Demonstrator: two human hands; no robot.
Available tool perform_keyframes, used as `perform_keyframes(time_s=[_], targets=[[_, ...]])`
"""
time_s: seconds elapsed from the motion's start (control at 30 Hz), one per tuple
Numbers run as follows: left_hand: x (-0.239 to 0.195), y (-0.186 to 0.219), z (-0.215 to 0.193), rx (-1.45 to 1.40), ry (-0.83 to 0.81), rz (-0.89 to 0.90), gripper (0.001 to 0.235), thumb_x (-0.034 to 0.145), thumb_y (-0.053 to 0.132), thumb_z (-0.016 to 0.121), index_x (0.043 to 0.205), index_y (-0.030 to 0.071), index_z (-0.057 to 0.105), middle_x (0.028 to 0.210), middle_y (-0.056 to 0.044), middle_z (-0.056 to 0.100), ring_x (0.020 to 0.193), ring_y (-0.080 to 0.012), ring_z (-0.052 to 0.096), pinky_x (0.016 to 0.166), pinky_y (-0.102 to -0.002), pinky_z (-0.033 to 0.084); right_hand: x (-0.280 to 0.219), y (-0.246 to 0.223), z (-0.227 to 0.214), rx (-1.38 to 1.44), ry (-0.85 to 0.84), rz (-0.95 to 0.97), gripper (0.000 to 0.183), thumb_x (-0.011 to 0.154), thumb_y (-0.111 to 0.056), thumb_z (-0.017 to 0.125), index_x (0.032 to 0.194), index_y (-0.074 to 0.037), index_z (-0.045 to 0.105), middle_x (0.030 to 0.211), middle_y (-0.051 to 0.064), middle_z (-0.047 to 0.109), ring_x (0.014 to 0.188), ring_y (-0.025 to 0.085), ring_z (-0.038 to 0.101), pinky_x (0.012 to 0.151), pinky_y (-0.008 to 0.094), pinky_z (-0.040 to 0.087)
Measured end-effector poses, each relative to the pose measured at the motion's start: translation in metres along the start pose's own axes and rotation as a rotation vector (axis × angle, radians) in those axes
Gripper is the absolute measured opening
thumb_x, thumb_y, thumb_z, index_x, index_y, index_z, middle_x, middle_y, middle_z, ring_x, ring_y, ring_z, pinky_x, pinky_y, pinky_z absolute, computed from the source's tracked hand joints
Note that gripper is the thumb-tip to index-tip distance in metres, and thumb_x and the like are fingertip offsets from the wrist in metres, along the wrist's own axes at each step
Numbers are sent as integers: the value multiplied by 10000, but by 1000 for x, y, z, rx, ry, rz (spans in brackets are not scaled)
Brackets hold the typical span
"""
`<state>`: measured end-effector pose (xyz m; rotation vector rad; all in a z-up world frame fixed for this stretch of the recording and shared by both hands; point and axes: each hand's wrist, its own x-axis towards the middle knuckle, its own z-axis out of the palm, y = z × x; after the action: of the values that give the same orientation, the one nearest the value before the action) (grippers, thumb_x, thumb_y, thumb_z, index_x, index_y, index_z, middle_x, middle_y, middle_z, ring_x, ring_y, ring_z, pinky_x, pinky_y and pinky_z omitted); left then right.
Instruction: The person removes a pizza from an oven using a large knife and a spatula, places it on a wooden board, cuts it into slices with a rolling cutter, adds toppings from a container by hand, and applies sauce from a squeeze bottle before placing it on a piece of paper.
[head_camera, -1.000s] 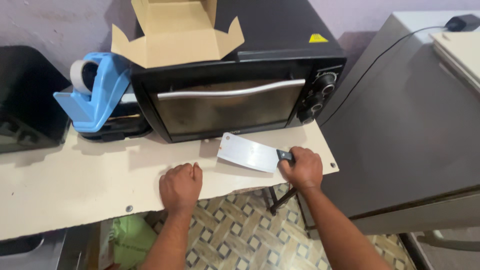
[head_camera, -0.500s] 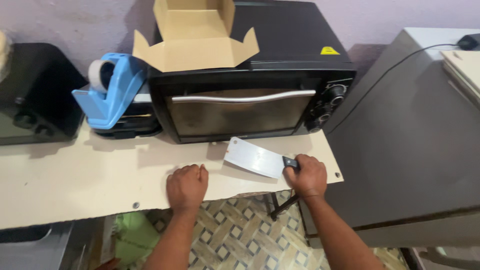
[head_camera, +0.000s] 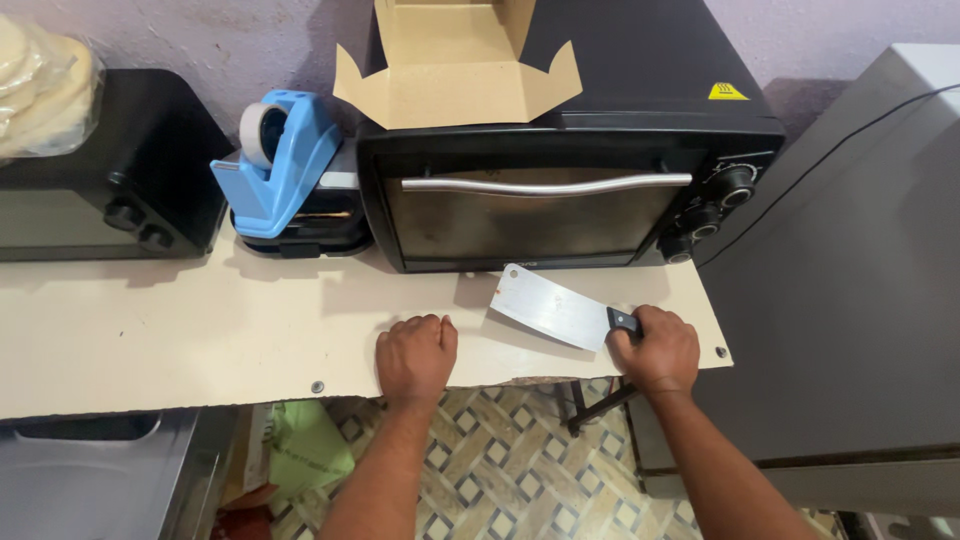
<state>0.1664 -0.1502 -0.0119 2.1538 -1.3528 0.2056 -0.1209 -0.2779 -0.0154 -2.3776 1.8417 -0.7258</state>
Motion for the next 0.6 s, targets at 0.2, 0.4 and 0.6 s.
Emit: perform_keyframes(time_s=[0.2, 0.4, 0.6], targets=[[-1, -1, -1, 20, 9, 14, 286, 895, 270, 652, 689, 85, 722, 725, -92, 717, 736, -310, 671, 718, -467, 491, 0, -1, -1, -58, -101, 37, 246, 734, -341, 668, 767, -98, 671, 790, 103, 678, 813, 301, 638, 804, 438, 487], [-2, -1, -1, 18, 2, 1, 286, 892, 271, 649, 687, 86, 723, 721, -89, 715, 741, -308, 670, 721, -465, 490, -1, 2, 3, -31, -14, -20, 254, 723, -342, 672, 789, -98, 683, 806, 97, 684, 825, 306, 638, 798, 442, 482], [-1, 0, -1, 25, -16, -11, 291, 904, 272, 637, 705, 86, 736, 738, -81, 725, 753, -295, 679, 744, -456, 501, 0, 1, 3, -33, -38, 7, 238, 739, -333, 671, 795, -102, 689, 802, 92, 687, 814, 294, 640, 802, 436, 484]])
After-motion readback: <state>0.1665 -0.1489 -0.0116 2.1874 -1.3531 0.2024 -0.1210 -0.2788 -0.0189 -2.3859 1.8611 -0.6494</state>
